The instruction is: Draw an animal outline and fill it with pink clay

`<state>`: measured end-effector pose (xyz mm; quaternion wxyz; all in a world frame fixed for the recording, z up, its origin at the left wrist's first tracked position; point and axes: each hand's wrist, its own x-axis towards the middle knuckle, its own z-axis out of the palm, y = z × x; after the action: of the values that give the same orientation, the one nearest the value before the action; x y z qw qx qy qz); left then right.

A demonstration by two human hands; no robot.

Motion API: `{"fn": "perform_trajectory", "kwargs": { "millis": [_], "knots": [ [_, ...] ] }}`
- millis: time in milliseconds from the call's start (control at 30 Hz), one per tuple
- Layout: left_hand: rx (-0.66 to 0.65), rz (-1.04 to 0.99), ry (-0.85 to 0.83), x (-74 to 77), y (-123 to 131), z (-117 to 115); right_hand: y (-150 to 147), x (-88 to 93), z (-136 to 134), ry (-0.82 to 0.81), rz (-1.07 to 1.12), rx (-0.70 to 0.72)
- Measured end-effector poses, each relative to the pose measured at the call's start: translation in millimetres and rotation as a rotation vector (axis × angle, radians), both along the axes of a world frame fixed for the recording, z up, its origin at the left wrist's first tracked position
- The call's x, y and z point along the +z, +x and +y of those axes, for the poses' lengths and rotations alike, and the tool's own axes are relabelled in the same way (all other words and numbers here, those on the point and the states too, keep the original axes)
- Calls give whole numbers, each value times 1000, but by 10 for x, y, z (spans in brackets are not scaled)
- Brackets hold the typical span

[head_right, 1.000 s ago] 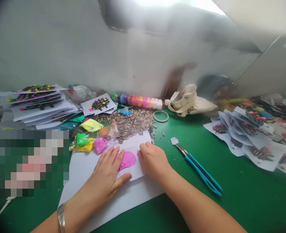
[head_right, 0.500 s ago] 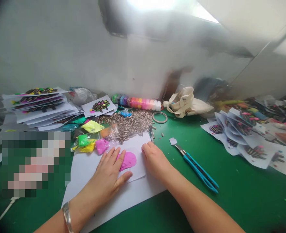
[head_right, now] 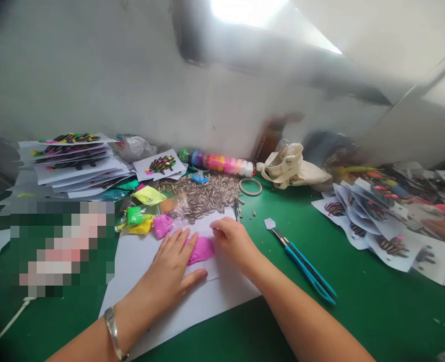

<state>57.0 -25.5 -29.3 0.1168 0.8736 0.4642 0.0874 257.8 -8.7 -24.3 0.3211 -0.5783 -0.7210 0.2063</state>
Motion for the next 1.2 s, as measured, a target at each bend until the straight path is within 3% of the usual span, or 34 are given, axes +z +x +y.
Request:
{"fn": "perform_trajectory", "kwargs": {
  "millis": [167,500,733,833,1067,1200],
  "knots": [
    [-1,-14,55,-42,-1,-2,81,-113,-39,9,61,-15],
    [-6,17,66,-54,5,10,25,12,-57,-30,-198,33],
    [13,72,-73,104,25,-36,69,-135,-103,-30,-121,125],
    [12,47,-86,134,26,-50,87,-205,-82,7,-100,55],
    [12,14,11,2,5,-8,-32,-79,-29,87,-111,26],
    [-18,0,51,-59,-2,15,-84,-108,-12,94,-133,17]
  ]
}}
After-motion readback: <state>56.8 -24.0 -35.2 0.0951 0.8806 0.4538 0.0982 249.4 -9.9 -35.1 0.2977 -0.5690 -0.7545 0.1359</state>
